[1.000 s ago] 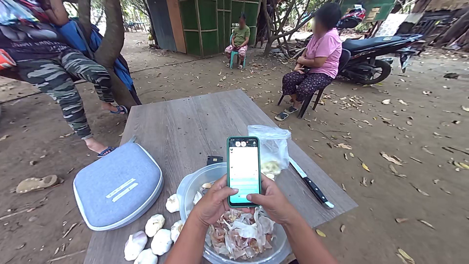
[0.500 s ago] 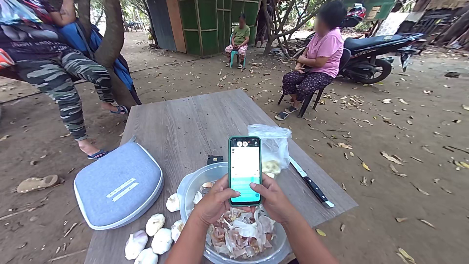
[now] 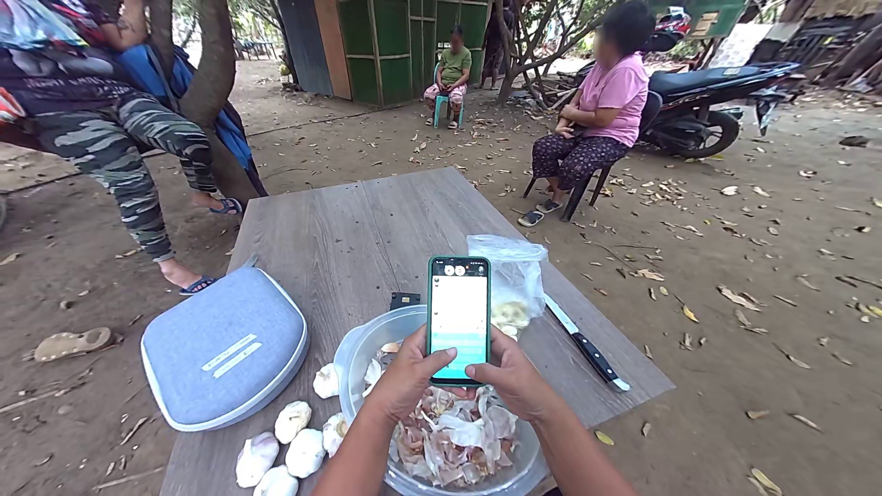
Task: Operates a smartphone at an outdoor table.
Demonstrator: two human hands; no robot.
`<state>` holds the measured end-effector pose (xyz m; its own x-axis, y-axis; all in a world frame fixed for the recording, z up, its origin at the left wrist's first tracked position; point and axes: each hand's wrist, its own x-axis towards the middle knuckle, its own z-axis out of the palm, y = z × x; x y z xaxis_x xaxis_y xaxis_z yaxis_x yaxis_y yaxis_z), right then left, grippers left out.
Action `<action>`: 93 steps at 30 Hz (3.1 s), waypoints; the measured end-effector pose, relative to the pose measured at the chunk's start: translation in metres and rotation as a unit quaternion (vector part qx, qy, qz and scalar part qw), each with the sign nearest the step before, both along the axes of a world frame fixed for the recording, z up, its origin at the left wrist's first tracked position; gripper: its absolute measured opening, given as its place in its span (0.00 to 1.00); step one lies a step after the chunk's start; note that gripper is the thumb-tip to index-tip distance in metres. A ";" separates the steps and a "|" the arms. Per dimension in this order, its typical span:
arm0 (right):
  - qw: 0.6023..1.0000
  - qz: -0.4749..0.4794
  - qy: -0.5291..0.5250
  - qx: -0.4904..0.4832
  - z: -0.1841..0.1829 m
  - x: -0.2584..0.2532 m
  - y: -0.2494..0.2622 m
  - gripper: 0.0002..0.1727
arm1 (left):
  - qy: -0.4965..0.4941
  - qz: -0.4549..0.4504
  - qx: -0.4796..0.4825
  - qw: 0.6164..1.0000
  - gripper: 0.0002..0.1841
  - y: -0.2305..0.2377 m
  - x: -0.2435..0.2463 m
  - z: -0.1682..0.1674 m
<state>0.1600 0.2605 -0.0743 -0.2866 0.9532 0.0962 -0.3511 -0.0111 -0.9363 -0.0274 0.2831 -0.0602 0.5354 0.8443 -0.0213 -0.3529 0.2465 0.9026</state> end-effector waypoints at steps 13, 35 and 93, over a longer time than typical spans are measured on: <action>0.999 -0.045 -0.018 -0.001 0.000 -0.003 0.000 0.17 | 0.001 -0.018 0.017 1.000 0.19 0.001 0.000 -0.002; 0.999 0.004 0.051 -0.013 -0.001 0.006 0.001 0.18 | -0.091 -0.085 -0.013 0.992 0.20 0.005 -0.009 -0.007; 0.999 -0.050 -0.005 0.013 -0.002 -0.003 0.001 0.18 | -0.006 0.004 -0.011 1.000 0.13 0.001 0.001 0.000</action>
